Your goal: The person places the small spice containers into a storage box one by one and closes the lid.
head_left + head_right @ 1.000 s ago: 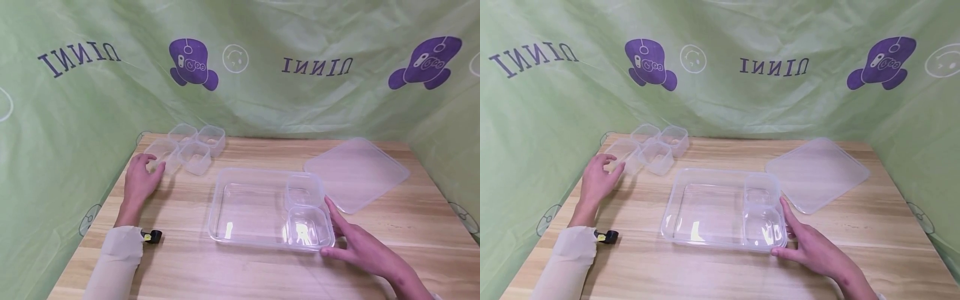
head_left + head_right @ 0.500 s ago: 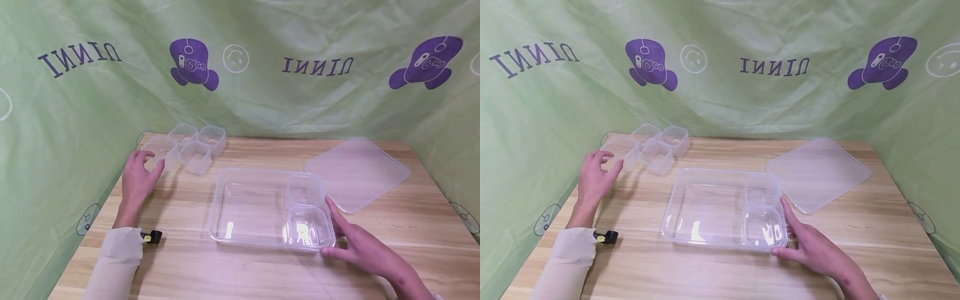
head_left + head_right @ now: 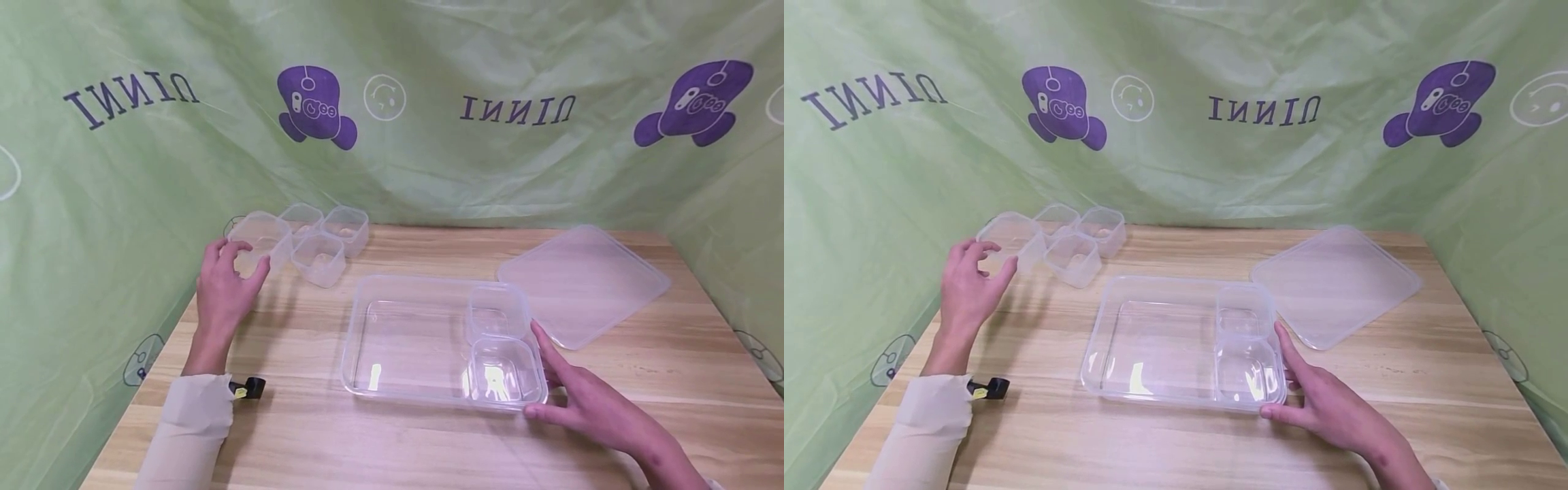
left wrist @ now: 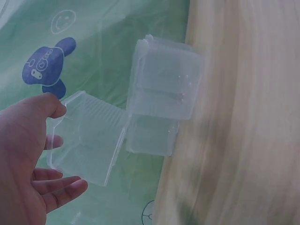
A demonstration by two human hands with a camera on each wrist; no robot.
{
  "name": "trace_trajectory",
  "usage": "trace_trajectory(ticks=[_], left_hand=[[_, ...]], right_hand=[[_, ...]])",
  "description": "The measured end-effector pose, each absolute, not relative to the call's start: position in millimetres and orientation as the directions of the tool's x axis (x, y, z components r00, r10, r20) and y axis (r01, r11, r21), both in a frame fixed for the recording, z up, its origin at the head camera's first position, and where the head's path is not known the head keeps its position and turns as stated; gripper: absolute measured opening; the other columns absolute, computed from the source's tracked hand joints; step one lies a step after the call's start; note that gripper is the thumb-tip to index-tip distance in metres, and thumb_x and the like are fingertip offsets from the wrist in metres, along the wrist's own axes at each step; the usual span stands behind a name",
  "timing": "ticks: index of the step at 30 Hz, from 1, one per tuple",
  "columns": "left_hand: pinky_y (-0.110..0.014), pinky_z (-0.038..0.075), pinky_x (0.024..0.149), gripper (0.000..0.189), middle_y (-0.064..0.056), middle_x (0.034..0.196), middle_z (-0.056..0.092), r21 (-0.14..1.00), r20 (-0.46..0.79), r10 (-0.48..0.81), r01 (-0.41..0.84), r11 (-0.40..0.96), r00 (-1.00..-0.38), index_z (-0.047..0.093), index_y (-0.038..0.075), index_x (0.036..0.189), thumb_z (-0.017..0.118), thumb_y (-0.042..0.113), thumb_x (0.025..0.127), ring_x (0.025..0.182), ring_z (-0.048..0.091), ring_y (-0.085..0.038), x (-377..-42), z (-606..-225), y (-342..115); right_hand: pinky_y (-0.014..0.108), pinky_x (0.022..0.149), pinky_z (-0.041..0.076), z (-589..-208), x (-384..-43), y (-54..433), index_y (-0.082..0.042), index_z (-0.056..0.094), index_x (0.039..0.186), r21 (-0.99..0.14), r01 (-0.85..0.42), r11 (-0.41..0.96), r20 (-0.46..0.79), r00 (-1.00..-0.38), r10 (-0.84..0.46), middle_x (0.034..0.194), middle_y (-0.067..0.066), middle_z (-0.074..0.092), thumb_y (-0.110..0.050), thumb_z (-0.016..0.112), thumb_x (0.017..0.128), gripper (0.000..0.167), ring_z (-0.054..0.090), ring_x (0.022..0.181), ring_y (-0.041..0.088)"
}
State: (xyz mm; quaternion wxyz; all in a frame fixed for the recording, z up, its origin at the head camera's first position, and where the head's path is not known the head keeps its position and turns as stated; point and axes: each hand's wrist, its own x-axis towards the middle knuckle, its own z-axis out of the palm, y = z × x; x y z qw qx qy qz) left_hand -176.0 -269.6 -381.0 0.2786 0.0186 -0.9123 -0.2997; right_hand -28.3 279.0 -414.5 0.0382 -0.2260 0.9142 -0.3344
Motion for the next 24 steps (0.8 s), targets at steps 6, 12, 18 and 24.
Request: trace_trajectory(ticks=[6,12,18,24], left_hand=[[-0.054,0.056,0.077,0.038,-0.022,0.143,0.049,0.566,0.533,-0.192,0.178,0.805,-0.824,0.066,0.001,0.117,0.073,0.031,0.094,0.086,0.064,-0.041,-175,-375,-262],[-0.051,0.056,0.077,0.036,-0.020,0.145,0.049,0.579,0.544,-0.170,0.221,0.785,-0.822,0.067,0.001,0.116,0.075,0.028,0.093,0.089,0.065,-0.042,-171,-370,-254],[-0.046,0.055,0.074,0.032,-0.020,0.142,0.052,0.548,0.610,-0.114,0.315,0.775,-0.784,0.067,0.000,0.111,0.079,0.020,0.089,0.108,0.062,-0.040,-169,-373,-246],[-0.047,0.056,0.072,0.031,-0.020,0.137,0.054,0.529,0.651,-0.070,0.387,0.755,-0.755,0.067,0.001,0.111,0.079,0.017,0.088,0.111,0.060,-0.036,-168,-370,-236]], right_hand=[[0.030,0.083,0.054,-415,-28,279,-0.017,0.002,0.167,-0.640,-0.384,0.665,0.081,-0.895,-0.439,0.114,-0.006,0.071,-0.036,0.086,0.085,0.118,0.066,0.095,0.003],[0.030,0.083,0.054,-416,-29,279,-0.017,0.001,0.167,-0.641,-0.386,0.663,0.082,-0.894,-0.441,0.116,-0.003,0.071,-0.036,0.086,0.086,0.118,0.066,0.095,0.004],[0.030,0.083,0.054,-415,-29,278,-0.017,0.002,0.167,-0.637,-0.390,0.665,0.085,-0.893,-0.442,0.115,-0.004,0.072,-0.036,0.086,0.086,0.118,0.066,0.094,0.003],[0.031,0.082,0.055,-416,-29,279,-0.017,0.002,0.167,-0.639,-0.384,0.667,0.084,-0.896,-0.435,0.114,-0.006,0.071,-0.036,0.086,0.086,0.118,0.066,0.094,0.003]])
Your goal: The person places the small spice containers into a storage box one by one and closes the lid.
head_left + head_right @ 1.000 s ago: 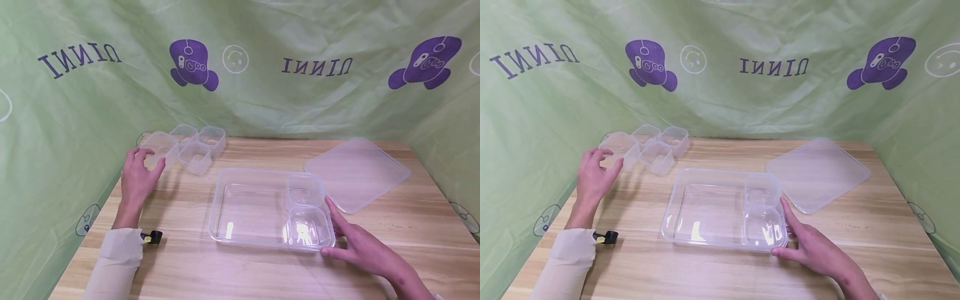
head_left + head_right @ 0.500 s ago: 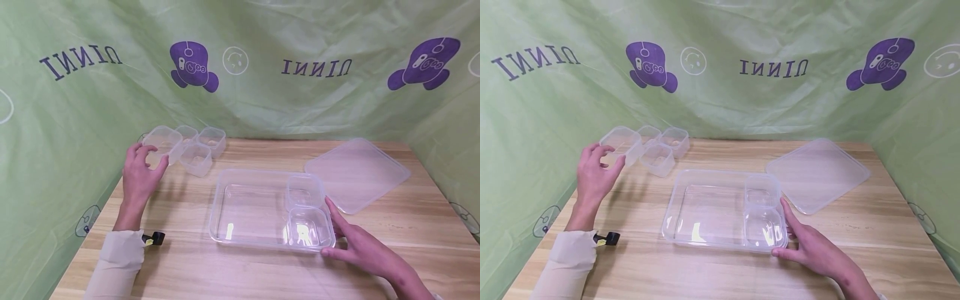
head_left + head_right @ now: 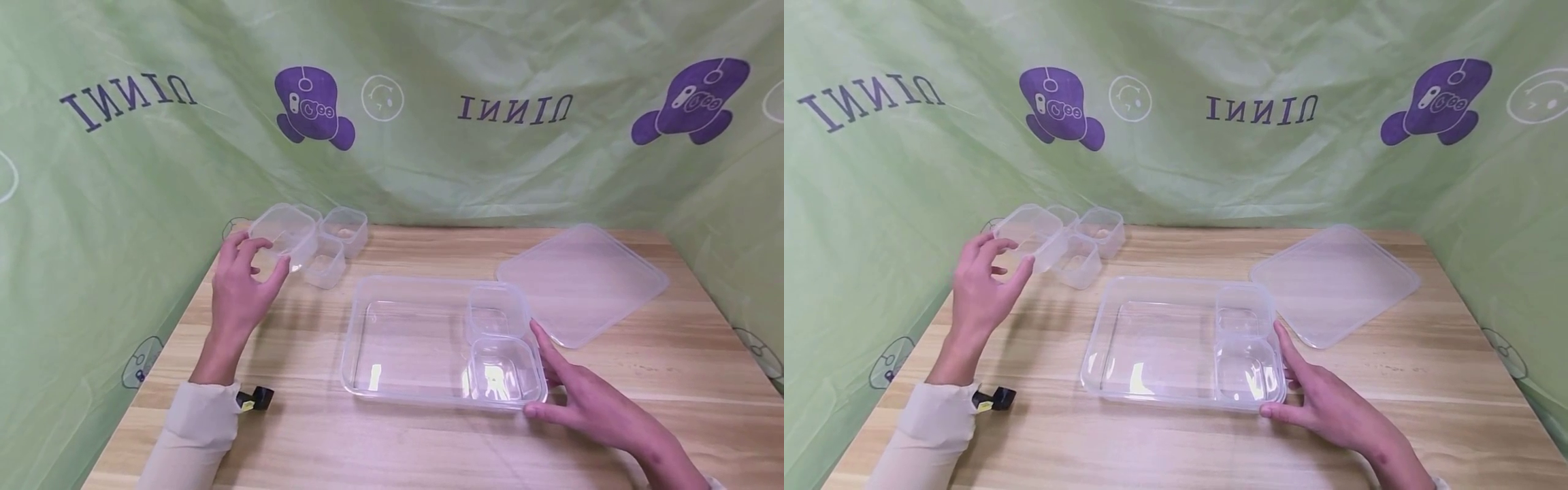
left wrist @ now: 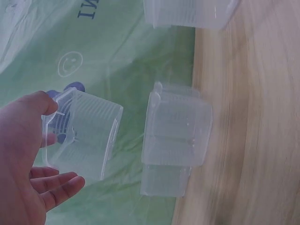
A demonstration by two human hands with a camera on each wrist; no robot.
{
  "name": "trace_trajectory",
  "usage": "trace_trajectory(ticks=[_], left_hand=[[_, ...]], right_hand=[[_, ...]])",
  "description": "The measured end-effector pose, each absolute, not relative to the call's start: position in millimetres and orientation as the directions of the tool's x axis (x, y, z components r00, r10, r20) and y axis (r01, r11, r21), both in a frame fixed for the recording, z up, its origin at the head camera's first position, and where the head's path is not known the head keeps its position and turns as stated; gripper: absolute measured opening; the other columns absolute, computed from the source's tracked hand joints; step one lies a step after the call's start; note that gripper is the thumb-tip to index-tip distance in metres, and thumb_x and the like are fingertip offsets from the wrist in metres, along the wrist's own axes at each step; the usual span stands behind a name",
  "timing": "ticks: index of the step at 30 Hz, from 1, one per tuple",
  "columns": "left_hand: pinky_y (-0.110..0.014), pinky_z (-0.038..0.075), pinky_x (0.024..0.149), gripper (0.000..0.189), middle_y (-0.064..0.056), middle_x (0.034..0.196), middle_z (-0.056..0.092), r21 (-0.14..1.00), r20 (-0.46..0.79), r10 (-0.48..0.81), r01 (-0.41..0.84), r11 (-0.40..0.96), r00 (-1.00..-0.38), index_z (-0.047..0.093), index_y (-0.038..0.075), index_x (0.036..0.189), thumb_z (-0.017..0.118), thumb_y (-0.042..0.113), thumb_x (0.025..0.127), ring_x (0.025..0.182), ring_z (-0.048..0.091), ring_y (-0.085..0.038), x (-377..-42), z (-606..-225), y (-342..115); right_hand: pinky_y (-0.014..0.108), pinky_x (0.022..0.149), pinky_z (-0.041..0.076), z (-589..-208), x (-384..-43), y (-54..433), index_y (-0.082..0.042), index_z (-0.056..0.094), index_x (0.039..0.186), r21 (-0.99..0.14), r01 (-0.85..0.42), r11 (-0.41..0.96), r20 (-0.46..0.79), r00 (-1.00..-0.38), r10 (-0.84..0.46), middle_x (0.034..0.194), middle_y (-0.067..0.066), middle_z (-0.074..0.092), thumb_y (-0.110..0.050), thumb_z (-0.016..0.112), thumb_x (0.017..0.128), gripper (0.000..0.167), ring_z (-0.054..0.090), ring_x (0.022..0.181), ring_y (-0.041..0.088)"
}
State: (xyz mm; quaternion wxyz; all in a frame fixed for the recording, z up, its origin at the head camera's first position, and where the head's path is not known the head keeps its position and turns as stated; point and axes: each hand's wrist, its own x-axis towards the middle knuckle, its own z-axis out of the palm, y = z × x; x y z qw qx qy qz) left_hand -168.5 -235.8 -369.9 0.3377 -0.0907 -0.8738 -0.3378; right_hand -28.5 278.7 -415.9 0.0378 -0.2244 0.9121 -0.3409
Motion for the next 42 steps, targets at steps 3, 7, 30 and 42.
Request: trace_trajectory(ticks=[3,7,30,42], left_hand=[[-0.049,0.057,0.072,0.032,-0.020,0.137,0.055,0.524,0.652,-0.054,0.399,0.753,-0.756,0.068,0.001,0.112,0.079,0.018,0.088,0.110,0.061,-0.037,-167,-369,-231],[-0.049,0.057,0.071,0.034,-0.020,0.138,0.056,0.503,0.657,-0.019,0.419,0.756,-0.754,0.068,0.001,0.114,0.080,0.019,0.088,0.108,0.062,-0.038,-165,-367,-224],[-0.042,0.058,0.068,0.034,-0.017,0.134,0.061,0.364,0.721,0.205,0.614,0.700,-0.662,0.072,0.005,0.107,0.088,0.018,0.080,0.091,0.067,-0.033,-150,-361,-191],[-0.038,0.059,0.070,0.035,-0.017,0.131,0.064,0.362,0.733,0.280,0.704,0.612,-0.620,0.076,0.005,0.107,0.090,0.015,0.077,0.100,0.068,-0.027,-142,-358,-173]], right_hand=[[0.031,0.082,0.055,-416,-29,279,-0.017,0.001,0.167,-0.636,-0.384,0.670,0.080,-0.896,-0.437,0.114,-0.006,0.071,-0.037,0.085,0.086,0.118,0.066,0.095,0.003],[0.032,0.082,0.055,-416,-29,279,-0.017,0.002,0.167,-0.634,-0.384,0.671,0.082,-0.896,-0.436,0.114,-0.004,0.071,-0.036,0.086,0.086,0.118,0.066,0.095,0.004],[0.031,0.080,0.055,-414,-31,278,-0.016,0.001,0.166,-0.642,-0.420,0.641,0.105,-0.877,-0.470,0.114,-0.003,0.072,-0.031,0.087,0.085,0.119,0.066,0.093,0.004],[0.030,0.081,0.055,-414,-30,278,-0.017,0.001,0.167,-0.643,-0.407,0.649,0.097,-0.883,-0.459,0.114,-0.004,0.072,-0.032,0.086,0.086,0.118,0.066,0.093,0.004]])
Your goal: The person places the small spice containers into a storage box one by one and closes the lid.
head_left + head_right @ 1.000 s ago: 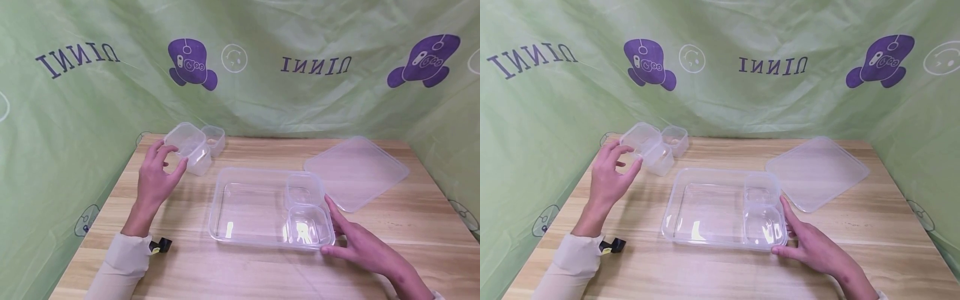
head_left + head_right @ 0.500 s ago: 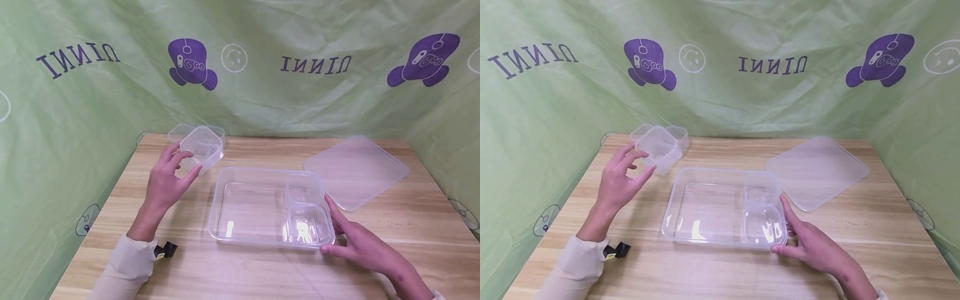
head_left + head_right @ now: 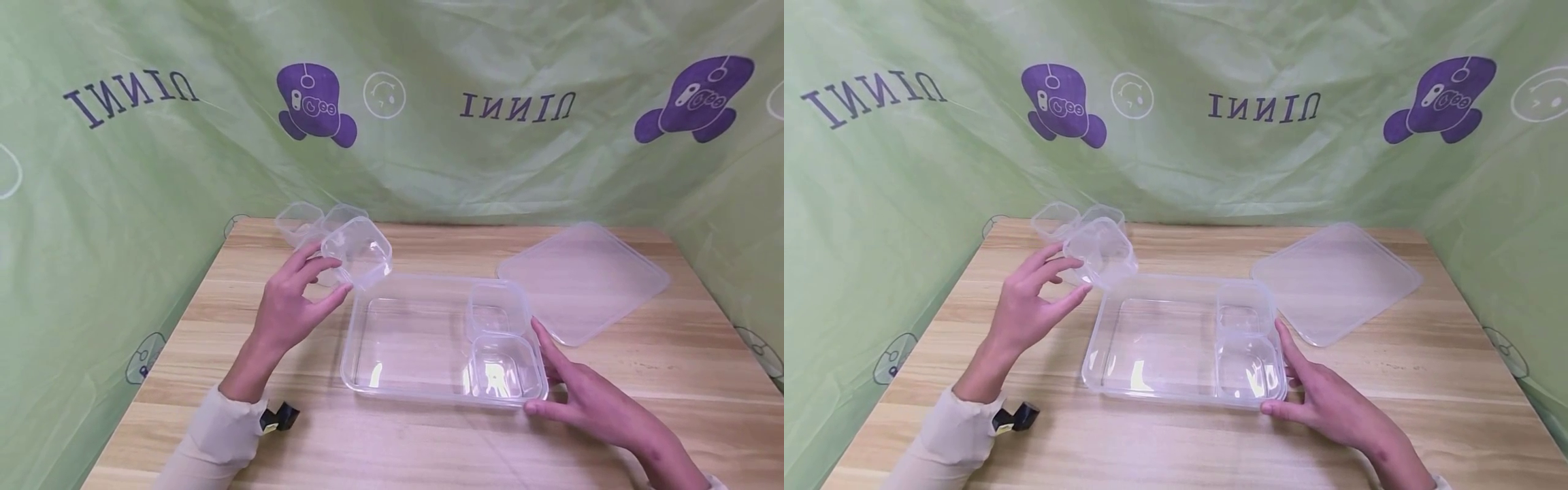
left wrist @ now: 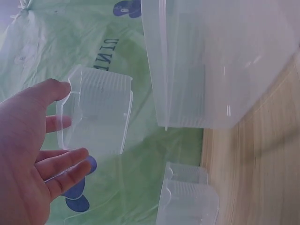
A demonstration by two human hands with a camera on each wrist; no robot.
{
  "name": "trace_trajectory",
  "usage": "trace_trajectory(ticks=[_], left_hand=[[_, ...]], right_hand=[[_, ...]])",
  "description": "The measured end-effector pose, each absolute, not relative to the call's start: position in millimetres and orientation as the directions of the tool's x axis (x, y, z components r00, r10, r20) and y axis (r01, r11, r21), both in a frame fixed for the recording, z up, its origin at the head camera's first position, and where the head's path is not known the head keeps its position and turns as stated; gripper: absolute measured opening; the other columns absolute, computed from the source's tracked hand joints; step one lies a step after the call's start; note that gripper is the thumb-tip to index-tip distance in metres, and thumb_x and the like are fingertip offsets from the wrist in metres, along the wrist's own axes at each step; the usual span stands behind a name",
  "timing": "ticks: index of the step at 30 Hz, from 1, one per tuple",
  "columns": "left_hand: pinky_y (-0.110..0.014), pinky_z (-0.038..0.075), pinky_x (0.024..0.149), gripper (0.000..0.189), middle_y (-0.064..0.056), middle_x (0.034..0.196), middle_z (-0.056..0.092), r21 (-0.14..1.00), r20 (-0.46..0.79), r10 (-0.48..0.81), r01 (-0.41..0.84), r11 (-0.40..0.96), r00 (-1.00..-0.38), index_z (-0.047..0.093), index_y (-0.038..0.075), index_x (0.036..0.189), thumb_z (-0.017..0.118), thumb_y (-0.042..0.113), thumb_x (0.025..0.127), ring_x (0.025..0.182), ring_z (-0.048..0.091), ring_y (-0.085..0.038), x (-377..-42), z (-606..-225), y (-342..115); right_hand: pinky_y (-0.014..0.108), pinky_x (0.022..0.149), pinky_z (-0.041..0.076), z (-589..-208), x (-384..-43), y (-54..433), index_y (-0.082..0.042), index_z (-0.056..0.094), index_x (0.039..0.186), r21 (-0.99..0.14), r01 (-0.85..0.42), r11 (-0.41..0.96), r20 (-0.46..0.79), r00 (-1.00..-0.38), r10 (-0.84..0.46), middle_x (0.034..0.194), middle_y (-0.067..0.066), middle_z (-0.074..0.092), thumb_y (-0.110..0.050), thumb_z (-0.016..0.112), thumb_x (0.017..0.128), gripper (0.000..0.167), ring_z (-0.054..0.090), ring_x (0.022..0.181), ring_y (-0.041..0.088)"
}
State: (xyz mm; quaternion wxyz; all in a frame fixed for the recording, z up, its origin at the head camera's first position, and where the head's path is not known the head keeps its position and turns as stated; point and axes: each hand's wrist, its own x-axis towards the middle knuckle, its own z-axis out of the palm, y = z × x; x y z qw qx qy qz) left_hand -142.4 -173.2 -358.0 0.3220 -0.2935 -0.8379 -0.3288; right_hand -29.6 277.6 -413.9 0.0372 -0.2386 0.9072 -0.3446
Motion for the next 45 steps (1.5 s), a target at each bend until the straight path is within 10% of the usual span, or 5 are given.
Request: trace_trajectory(ticks=[17,45], left_hand=[[-0.046,0.056,0.093,0.036,-0.016,0.133,0.063,0.393,0.679,0.406,0.770,0.503,-0.612,0.074,0.009,0.108,0.090,0.016,0.076,0.118,0.066,-0.029,-128,-364,-151],[-0.029,0.057,0.084,0.032,-0.011,0.131,0.061,0.422,0.569,0.577,0.810,0.407,-0.586,0.072,0.013,0.102,0.089,0.026,0.078,0.102,0.068,-0.014,-103,-374,-123]], right_hand=[[0.031,0.082,0.055,-413,-30,278,-0.016,0.001,0.166,-0.656,-0.409,0.635,0.095,-0.879,-0.467,0.116,-0.001,0.072,-0.030,0.086,0.086,0.118,0.067,0.094,0.005],[0.031,0.082,0.055,-414,-29,278,-0.017,0.002,0.167,-0.651,-0.399,0.646,0.093,-0.886,-0.453,0.117,-0.002,0.071,-0.032,0.086,0.086,0.118,0.067,0.094,0.005]])
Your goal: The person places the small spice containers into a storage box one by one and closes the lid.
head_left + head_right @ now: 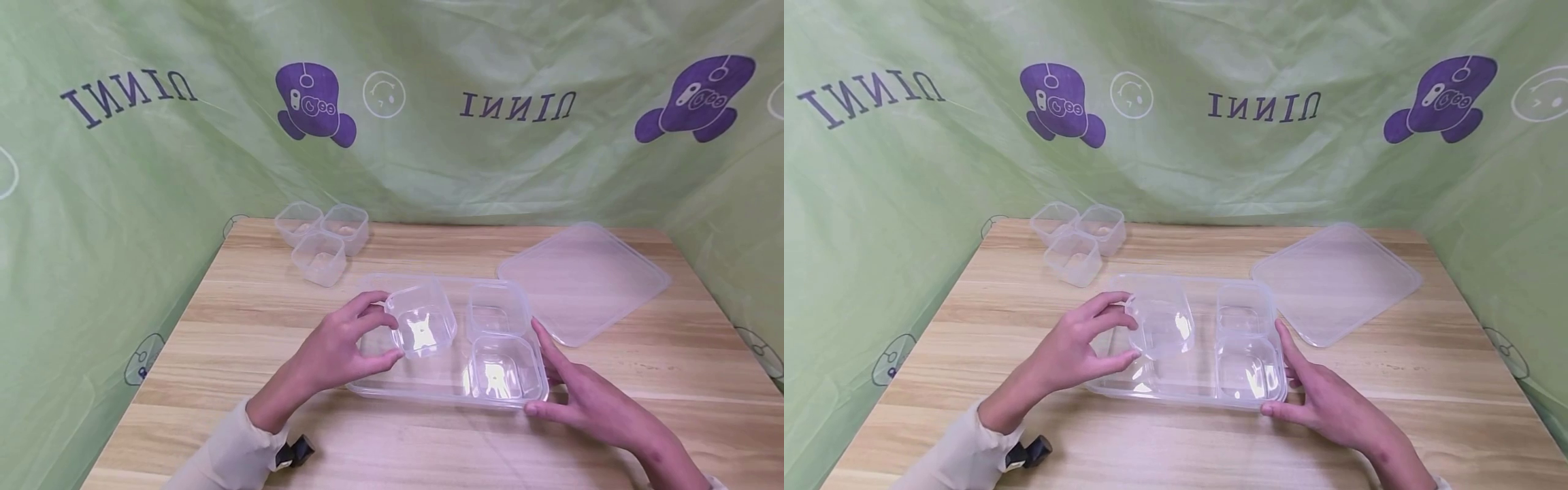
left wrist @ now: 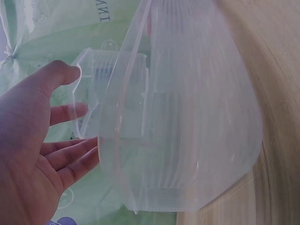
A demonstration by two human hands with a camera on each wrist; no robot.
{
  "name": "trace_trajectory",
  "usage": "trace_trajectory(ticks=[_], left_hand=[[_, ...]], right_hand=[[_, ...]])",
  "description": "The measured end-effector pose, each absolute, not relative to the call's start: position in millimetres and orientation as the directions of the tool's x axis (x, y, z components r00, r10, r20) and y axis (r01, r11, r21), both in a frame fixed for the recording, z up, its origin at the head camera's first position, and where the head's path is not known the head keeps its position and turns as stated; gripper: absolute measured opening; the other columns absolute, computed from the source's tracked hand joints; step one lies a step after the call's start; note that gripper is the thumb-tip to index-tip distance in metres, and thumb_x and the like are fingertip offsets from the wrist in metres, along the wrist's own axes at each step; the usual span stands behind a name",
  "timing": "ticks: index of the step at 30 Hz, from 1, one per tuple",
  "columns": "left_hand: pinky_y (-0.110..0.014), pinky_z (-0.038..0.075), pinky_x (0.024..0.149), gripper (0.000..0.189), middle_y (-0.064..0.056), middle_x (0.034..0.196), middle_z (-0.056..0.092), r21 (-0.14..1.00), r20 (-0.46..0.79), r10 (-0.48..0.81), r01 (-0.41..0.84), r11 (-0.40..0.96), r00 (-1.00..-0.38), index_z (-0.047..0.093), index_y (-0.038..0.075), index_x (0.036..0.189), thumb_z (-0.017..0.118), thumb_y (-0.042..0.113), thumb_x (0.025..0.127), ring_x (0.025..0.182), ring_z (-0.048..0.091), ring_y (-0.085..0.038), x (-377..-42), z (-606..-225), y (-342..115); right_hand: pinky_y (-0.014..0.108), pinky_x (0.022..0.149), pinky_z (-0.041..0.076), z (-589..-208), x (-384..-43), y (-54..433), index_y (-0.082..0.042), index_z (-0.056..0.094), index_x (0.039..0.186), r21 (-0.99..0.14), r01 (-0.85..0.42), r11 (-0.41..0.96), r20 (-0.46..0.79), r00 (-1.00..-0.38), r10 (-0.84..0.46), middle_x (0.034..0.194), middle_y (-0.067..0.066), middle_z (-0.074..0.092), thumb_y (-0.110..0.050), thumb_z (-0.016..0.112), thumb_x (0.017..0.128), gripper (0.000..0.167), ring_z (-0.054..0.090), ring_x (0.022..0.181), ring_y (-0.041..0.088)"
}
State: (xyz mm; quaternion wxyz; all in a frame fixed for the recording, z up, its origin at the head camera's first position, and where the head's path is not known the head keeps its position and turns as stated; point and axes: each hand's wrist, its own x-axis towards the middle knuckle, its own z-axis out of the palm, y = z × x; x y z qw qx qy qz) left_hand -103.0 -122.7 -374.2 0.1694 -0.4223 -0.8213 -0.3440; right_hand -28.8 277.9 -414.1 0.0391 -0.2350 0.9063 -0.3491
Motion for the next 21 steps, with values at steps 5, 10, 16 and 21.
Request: trace_trajectory(ticks=[5,10,16,21], left_hand=[[-0.027,0.056,0.088,0.030,-0.013,0.129,0.061,0.414,0.540,0.622,0.823,0.389,-0.567,0.073,0.013,0.099,0.089,0.026,0.077,0.104,0.068,-0.014,-103,-376,-122],[-0.029,0.055,0.091,0.031,-0.014,0.129,0.061,0.399,0.525,0.644,0.829,0.392,-0.556,0.073,0.012,0.099,0.089,0.028,0.078,0.106,0.067,-0.016,-104,-378,-122],[-0.031,0.055,0.091,0.030,-0.014,0.127,0.063,0.419,0.503,0.647,0.817,0.397,-0.573,0.074,0.012,0.098,0.088,0.028,0.078,0.107,0.067,-0.017,-104,-382,-120],[-0.033,0.056,0.091,0.031,-0.015,0.130,0.064,0.420,0.481,0.657,0.810,0.409,-0.581,0.074,0.012,0.100,0.088,0.029,0.078,0.109,0.068,-0.019,-101,-385,-118]], right_hand=[[0.031,0.082,0.055,-414,-29,278,-0.018,0.002,0.167,-0.658,-0.393,0.642,0.091,-0.888,-0.451,0.117,-0.002,0.071,-0.032,0.086,0.086,0.118,0.067,0.094,0.005],[0.031,0.082,0.055,-413,-29,278,-0.016,0.002,0.166,-0.650,-0.402,0.645,0.095,-0.885,-0.455,0.116,-0.002,0.071,-0.032,0.086,0.086,0.118,0.067,0.094,0.005],[0.032,0.083,0.055,-414,-28,278,-0.017,0.001,0.167,-0.646,-0.391,0.655,0.083,-0.890,-0.449,0.116,-0.002,0.072,-0.033,0.086,0.086,0.118,0.067,0.094,0.005],[0.033,0.083,0.056,-414,-29,279,-0.016,0.001,0.166,-0.644,-0.391,0.658,0.083,-0.890,-0.448,0.117,-0.001,0.072,-0.033,0.086,0.086,0.118,0.067,0.095,0.005]])
